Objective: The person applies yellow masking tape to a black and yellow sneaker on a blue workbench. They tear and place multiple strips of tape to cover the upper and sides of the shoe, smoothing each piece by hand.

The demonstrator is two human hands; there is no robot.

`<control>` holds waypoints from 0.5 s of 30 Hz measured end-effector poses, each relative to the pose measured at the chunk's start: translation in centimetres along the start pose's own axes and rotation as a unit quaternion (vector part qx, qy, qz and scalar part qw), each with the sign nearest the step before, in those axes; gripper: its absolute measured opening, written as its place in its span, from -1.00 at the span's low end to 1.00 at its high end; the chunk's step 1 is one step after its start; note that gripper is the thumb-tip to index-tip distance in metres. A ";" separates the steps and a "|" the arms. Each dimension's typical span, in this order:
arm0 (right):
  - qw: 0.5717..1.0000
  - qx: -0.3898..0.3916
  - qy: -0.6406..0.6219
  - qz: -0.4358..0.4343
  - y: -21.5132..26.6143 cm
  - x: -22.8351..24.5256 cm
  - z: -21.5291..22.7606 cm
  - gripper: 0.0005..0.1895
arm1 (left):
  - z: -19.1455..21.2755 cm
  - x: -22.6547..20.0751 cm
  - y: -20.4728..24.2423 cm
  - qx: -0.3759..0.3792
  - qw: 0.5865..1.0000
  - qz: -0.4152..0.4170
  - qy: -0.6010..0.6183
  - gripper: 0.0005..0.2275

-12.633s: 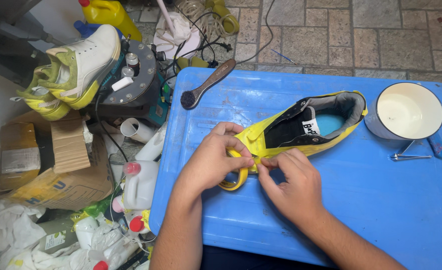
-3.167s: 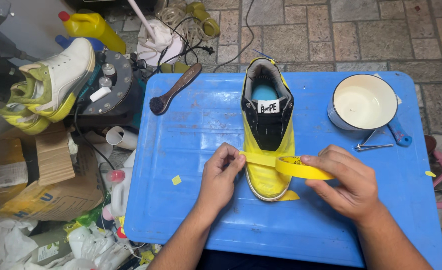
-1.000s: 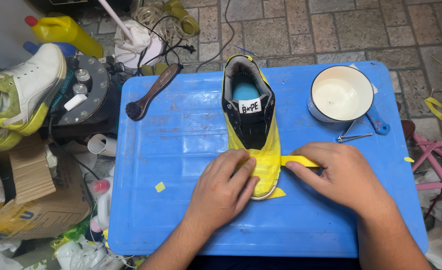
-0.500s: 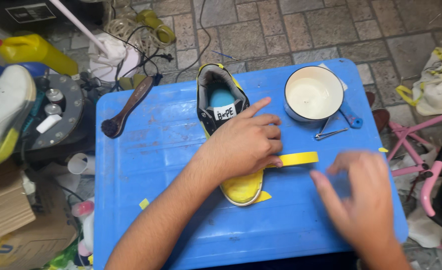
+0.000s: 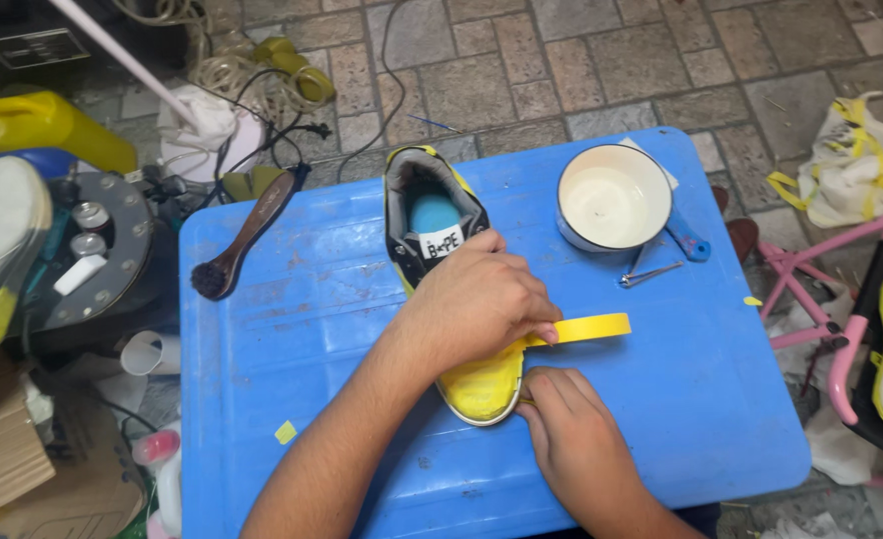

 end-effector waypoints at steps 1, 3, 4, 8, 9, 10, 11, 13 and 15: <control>0.999 0.023 -0.005 -0.030 -0.1 -0.3 0.0 -0.77 | -0.1 0.0 0.0 -0.003 1.000 -0.003 0.000 -0.83; 0.994 0.072 -0.008 -0.076 -0.8 -0.8 0.4 -0.76 | -0.1 0.1 -0.2 -0.014 1.000 -0.004 -0.011 -0.82; 0.990 0.100 -0.005 -0.097 -1.0 -1.2 1.2 -0.75 | -0.2 0.1 -0.1 -0.019 1.000 0.000 -0.018 -0.82; 0.964 0.170 0.049 -0.201 -1.6 -1.9 4.8 -0.75 | -0.5 0.2 -0.2 -0.049 0.998 0.009 -0.041 -0.83; 0.963 0.137 0.073 -0.220 -1.5 -1.6 4.9 -0.75 | -0.6 0.2 -0.2 -0.051 0.998 0.013 -0.039 -0.82; 0.961 0.105 0.096 -0.239 -1.2 -1.2 5.0 -0.75 | -0.7 0.1 -0.2 -0.053 0.998 0.017 -0.036 -0.81; 0.956 0.073 0.119 -0.257 -1.0 -0.8 5.0 -0.75 | -0.7 0.0 -0.1 -0.055 0.998 0.020 -0.034 -0.80; 0.991 -0.050 0.034 -0.121 -1.1 0.2 4.0 -0.79 | -0.7 0.0 -0.2 -0.052 0.998 0.023 -0.031 -0.82; 0.992 -0.120 -0.012 -0.026 -1.3 0.9 3.2 -0.79 | -0.7 0.0 -0.3 -0.055 0.998 0.020 -0.028 -0.82</control>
Point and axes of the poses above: each hand's wrist, its own y-axis away from the middle knuckle, its own z-axis out of the back of the hand, x = y × z, the point moved 1 cm from there along -y, towards the middle knuckle, and after that the axes turned 15 degrees about -x, right-handed, at the moved point
